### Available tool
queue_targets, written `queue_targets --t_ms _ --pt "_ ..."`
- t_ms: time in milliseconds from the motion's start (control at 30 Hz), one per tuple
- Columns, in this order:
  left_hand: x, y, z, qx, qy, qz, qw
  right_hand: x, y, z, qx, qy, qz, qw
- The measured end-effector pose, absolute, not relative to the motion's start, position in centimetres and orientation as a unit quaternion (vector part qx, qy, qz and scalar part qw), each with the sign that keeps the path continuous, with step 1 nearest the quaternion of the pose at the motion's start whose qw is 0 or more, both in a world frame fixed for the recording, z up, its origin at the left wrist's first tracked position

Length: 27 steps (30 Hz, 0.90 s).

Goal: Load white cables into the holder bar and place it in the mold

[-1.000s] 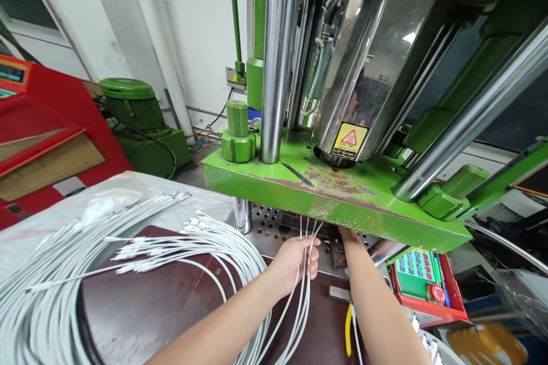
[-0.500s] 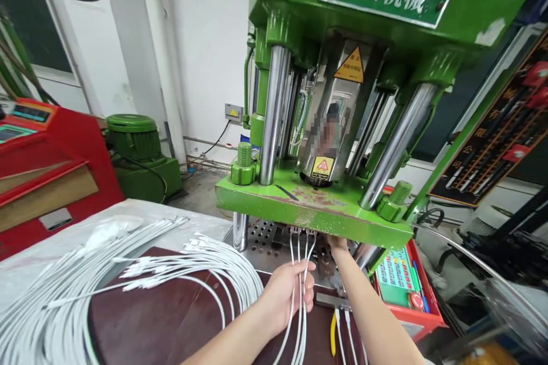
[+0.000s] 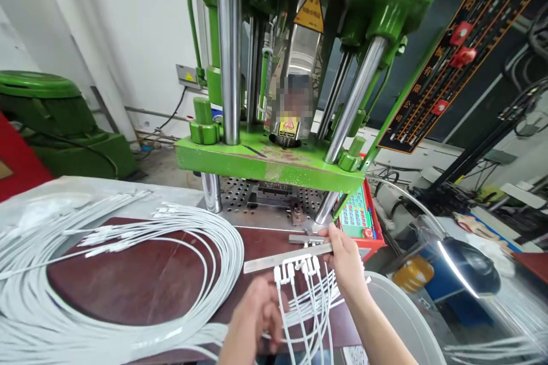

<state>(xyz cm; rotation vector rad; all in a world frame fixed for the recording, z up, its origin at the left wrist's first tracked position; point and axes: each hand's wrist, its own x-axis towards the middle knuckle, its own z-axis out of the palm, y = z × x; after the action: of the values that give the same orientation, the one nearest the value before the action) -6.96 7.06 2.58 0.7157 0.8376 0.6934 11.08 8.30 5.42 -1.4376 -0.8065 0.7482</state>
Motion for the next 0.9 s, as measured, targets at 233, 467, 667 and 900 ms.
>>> queue_targets --t_ms 233,467,667,900 --pt "-8.5 9.2 5.4 0.423 0.449 0.427 0.661 10.5 4.6 6.9 -0.646 -0.423 0.274 0.574" --pt "-8.2 8.7 6.2 0.51 0.489 0.432 0.561 10.4 0.4 10.2 -0.598 -0.721 -0.004 0.35" --pt "-7.4 8.6 6.5 0.551 0.489 0.408 0.539 9.1 -0.6 9.9 -0.588 -0.778 -0.127 0.177" --pt "-7.4 8.5 6.0 0.589 0.483 0.401 0.508 9.1 -0.3 8.4 -0.541 -0.796 -0.212 0.17"
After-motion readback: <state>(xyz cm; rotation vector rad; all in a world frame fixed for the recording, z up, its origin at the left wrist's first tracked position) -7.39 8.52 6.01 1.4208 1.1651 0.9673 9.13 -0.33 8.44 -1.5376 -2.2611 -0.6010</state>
